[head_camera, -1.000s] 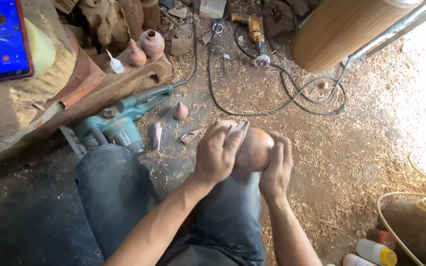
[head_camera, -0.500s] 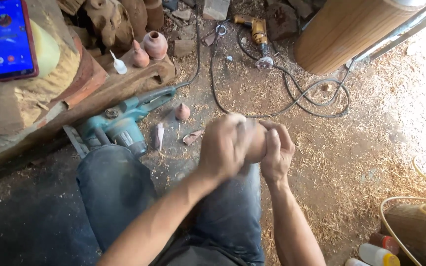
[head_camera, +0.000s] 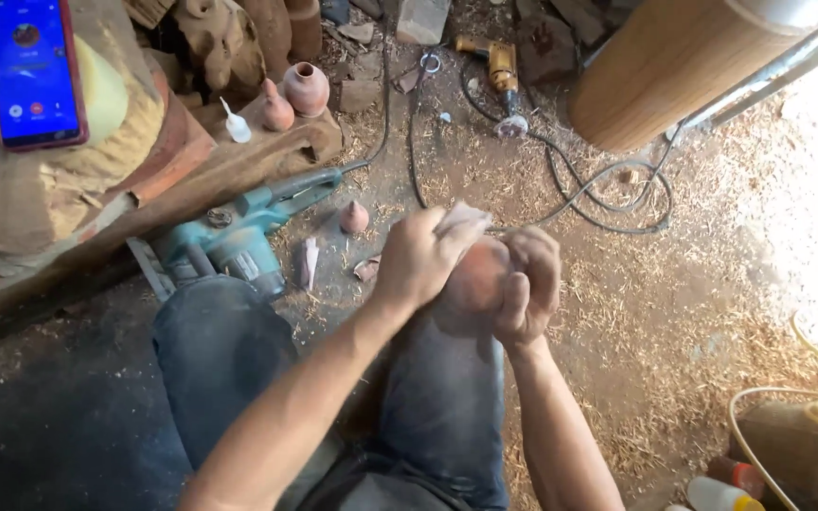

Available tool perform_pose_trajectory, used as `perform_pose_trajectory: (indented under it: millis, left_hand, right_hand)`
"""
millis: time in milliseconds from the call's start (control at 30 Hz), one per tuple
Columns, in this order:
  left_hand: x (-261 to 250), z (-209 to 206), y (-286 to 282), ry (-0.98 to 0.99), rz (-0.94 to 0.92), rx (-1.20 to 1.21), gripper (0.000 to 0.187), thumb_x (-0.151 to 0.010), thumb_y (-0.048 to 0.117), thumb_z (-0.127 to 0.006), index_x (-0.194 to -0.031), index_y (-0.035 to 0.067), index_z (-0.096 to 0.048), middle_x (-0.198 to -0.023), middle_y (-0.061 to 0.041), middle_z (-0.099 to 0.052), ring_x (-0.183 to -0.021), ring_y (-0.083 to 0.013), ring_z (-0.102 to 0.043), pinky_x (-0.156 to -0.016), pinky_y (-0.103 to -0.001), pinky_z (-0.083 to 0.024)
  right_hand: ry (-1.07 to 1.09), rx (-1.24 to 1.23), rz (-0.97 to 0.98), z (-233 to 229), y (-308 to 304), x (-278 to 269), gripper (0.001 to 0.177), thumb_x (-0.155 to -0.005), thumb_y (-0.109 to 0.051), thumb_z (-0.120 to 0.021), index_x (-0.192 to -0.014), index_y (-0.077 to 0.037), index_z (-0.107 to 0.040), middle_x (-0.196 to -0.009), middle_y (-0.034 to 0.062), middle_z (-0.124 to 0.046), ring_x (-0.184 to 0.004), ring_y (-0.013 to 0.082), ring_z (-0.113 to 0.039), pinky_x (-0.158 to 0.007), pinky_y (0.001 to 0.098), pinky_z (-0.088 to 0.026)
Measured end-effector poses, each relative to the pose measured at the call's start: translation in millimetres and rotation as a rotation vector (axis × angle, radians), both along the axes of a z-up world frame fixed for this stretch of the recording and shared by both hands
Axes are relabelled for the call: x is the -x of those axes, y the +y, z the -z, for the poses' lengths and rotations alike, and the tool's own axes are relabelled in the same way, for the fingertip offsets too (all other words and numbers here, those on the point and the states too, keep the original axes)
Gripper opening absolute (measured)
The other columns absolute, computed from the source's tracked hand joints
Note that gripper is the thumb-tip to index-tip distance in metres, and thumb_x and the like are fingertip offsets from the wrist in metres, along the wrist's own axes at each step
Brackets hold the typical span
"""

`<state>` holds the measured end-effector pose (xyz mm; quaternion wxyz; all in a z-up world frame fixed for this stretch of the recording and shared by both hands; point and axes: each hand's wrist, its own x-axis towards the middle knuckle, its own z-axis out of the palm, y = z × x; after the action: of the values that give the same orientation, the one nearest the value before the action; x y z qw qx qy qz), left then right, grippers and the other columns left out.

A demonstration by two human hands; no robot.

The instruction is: Sanding a small hand-carved wooden object with sandpaper to smooth the surface.

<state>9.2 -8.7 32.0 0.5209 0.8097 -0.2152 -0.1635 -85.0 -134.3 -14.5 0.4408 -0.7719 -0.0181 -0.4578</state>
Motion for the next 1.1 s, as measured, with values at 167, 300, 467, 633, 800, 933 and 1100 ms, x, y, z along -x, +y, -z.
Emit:
perform_pose_trajectory:
  millis: [167, 300, 467, 633, 800, 933, 1100]
  left_hand:
    - [41.6, 31.4, 8.9, -0.48, -0.242, 0.391, 0.037, -0.098, 0.035, -0.068, -0.089, -0.001, -0.067, -0.069, -0.022, -0.066, -0.062, -0.0387, -0.07, -0.049, -0.041, -0.051]
    - [53.5, 28.9, 0.8, -0.978, -0.238, 0.362, 0.028, -0.096, 0.026, -0.068, -0.08, 0.003, -0.064, -0.101, -0.022, -0.073, -0.079, -0.0353, -0.073, -0.067, -0.041, -0.059]
    - [24.8, -5.7, 1.2, -0.122, 0.049, -0.047, 0.046, -0.096, 0.041, -0.053, -0.081, -0.001, -0.067, -0.079, -0.027, -0.071, -0.082, -0.0512, -0.071, -0.064, -0.061, -0.049]
    - [51.8, 1.0, 1.8, -0.949, -0.099, 0.263, 0.024, -0.096, 0.015, -0.064, -0.076, 0.002, -0.06, -0.11, -0.028, -0.07, -0.083, -0.0423, -0.071, -0.069, -0.047, -0.056]
    - [16.6, -22.3, 8.0, -0.395, 0.066, 0.051, 0.038, -0.095, 0.036, -0.055, -0.077, 0.003, -0.061, -0.066, -0.025, -0.065, -0.065, -0.049, -0.068, -0.055, -0.056, -0.049]
    - [52.0, -0.1, 9.0, -1.232, -0.136, 0.174, 0.034, -0.099, 0.022, -0.054, -0.07, 0.006, -0.055, -0.119, -0.026, -0.07, -0.103, -0.0452, -0.072, -0.088, -0.049, -0.056]
    - [-2.5, -14.0, -1.9, -0.556, -0.051, 0.002, 0.032, -0.092, 0.032, -0.056, -0.071, 0.008, -0.059, -0.07, -0.016, -0.064, -0.07, -0.0417, -0.067, -0.061, -0.05, -0.052]
  right_hand:
    - [0.585, -0.398, -0.094, -40.7, 5.0, 21.6, 0.041, -0.096, -0.018, -0.044, -0.133, -0.004, -0.056, -0.135, 0.03, -0.056, -0.136, 0.0586, -0.039, -0.102, 0.0764, -0.037]
    - [0.542, -0.363, 0.238, -36.4, 18.4, 22.9, 0.034, -0.105, -0.026, -0.043, -0.106, -0.005, -0.071, -0.096, 0.0165, -0.069, -0.097, 0.0257, -0.064, -0.084, 0.0408, -0.052]
    - [0.438, -0.343, 0.35, -22.5, 24.0, 22.1, 0.029, -0.1, -0.022, -0.049, -0.1, -0.007, -0.074, -0.093, 0.0119, -0.072, -0.093, 0.0209, -0.064, -0.082, 0.0366, -0.051]
    - [0.388, -0.492, 0.39, -21.5, 21.0, 7.7, 0.028, -0.099, -0.026, -0.051, -0.098, -0.01, -0.074, -0.078, 0.0073, -0.062, -0.076, 0.017, -0.056, -0.069, 0.0307, -0.048]
    - [0.428, -0.406, 0.39, -18.9, 22.1, 11.5, 0.025, -0.096, -0.025, -0.055, -0.096, -0.01, -0.075, -0.074, 0.0067, -0.06, -0.072, 0.0163, -0.054, -0.065, 0.0306, -0.044]
    - [0.426, -0.518, 0.367, -19.9, 13.2, -2.6, 0.028, -0.098, -0.029, -0.053, -0.092, -0.011, -0.073, -0.082, 0.0094, -0.064, -0.081, 0.0187, -0.056, -0.075, 0.0318, -0.049]
    - [0.367, -0.496, 0.376, -26.5, 34.1, -5.4, 0.024, -0.096, -0.024, -0.054, -0.092, -0.011, -0.074, -0.083, 0.0085, -0.067, -0.082, 0.0161, -0.058, -0.077, 0.0301, -0.047]
